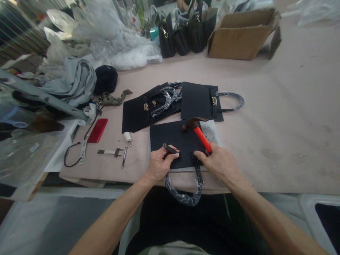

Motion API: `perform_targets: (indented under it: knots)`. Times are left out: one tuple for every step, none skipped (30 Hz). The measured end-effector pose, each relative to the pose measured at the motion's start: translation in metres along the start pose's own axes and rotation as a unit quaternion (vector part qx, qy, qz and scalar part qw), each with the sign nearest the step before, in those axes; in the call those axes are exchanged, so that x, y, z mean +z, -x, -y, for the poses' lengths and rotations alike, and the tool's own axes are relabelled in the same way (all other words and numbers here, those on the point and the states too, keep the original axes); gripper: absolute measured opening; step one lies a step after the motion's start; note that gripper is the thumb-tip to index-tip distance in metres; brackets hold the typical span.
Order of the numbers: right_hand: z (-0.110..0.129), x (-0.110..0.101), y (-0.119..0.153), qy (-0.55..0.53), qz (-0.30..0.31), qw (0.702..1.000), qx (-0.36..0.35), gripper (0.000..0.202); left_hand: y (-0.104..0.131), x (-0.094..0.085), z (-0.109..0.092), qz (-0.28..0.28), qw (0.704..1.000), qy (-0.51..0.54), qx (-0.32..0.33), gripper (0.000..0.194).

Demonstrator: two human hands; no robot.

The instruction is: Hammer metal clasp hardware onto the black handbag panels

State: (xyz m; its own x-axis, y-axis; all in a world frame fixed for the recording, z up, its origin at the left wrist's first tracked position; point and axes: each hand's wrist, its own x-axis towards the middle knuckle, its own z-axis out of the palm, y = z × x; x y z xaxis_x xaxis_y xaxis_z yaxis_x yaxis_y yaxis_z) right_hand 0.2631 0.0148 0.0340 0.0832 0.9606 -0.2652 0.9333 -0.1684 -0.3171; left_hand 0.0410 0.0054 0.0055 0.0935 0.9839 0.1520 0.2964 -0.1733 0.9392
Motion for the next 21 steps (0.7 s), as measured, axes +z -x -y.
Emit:
perform_targets:
  knots:
    - [0.000,0.000,0.000,0.002,0.000,1.000,0.000,0.048,0.000,0.000,0.000,0.001,1.000,-0.004,0.002,0.009]
    - [0.000,0.000,0.000,0.004,0.000,1.000,0.000,0.048,-0.001,0.001,0.000,0.000,1.000,-0.007,0.004,0.009]
    - [0.000,0.000,0.001,0.005,0.000,1.000,-0.001,0.048,-0.001,0.001,0.000,-0.001,1.000,-0.011,0.006,0.009]
    - [0.000,0.000,0.001,0.006,-0.001,1.000,-0.004,0.048,-0.001,0.002,0.000,-0.002,1.000,-0.018,0.010,0.009]
    - [0.000,0.000,0.001,0.007,-0.001,1.000,-0.007,0.048,-0.001,0.003,-0.001,-0.002,1.000,-0.028,0.014,0.008]
    - [0.000,0.000,0.002,0.009,-0.003,1.000,-0.009,0.048,0.000,0.005,-0.001,-0.002,0.999,-0.040,0.023,0.008]
    - [0.000,0.000,0.002,0.010,-0.004,1.000,-0.010,0.049,0.000,0.006,-0.001,-0.001,0.998,-0.055,0.036,0.008]
    - [-0.001,0.001,0.002,0.011,-0.005,1.000,-0.011,0.049,0.001,0.008,-0.001,0.002,0.996,-0.071,0.051,0.008]
    - [-0.001,0.001,0.002,0.010,-0.007,1.000,-0.011,0.048,0.001,0.009,0.000,0.008,0.994,-0.087,0.068,0.009]
    - [-0.002,0.001,0.001,0.006,-0.007,1.000,-0.012,0.047,0.001,0.010,0.000,0.016,0.991,-0.100,0.083,0.010]
    - [-0.004,0.001,0.000,-0.003,-0.005,1.000,-0.014,0.045,0.001,0.011,0.000,0.022,0.989,-0.110,0.094,0.011]
    - [-0.005,0.000,-0.002,-0.017,0.000,1.000,-0.018,0.043,0.000,0.011,0.000,0.030,0.988,-0.117,0.101,0.012]
    - [-0.007,-0.002,-0.003,-0.040,0.010,0.999,-0.023,0.040,-0.001,0.011,0.001,0.037,0.987,-0.121,0.103,0.012]
    - [-0.008,-0.006,-0.004,-0.069,0.023,0.997,-0.030,0.037,-0.001,0.011,0.001,0.044,0.986,-0.121,0.103,0.012]
    - [-0.009,-0.011,-0.004,-0.100,0.037,0.994,-0.038,0.037,-0.002,0.011,0.001,0.048,0.986,-0.120,0.103,0.012]
    - [-0.010,-0.019,-0.003,-0.128,0.044,0.990,-0.047,0.038,-0.003,0.011,0.001,0.051,0.986,-0.118,0.102,0.011]
    - [-0.011,-0.028,0.000,-0.149,0.042,0.986,-0.058,0.039,-0.003,0.011,0.001,0.052,0.986,-0.117,0.104,0.011]
    - [-0.011,-0.038,0.005,-0.163,0.028,0.984,-0.071,0.040,-0.003,0.011,0.001,0.049,0.986,-0.118,0.109,0.011]
    - [-0.010,-0.049,0.012,-0.167,0.004,0.982,-0.086,0.041,-0.003,0.012,0.001,0.043,0.985,-0.122,0.116,0.011]
    - [-0.009,-0.060,0.021,-0.164,-0.026,0.981,-0.104,0.041,-0.002,0.012,0.001,0.038,0.983,-0.128,0.123,0.012]
    - [-0.008,-0.070,0.031,-0.157,-0.056,0.978,-0.125,0.041,-0.002,0.013,0.001,0.036,0.981,-0.135,0.131,0.012]
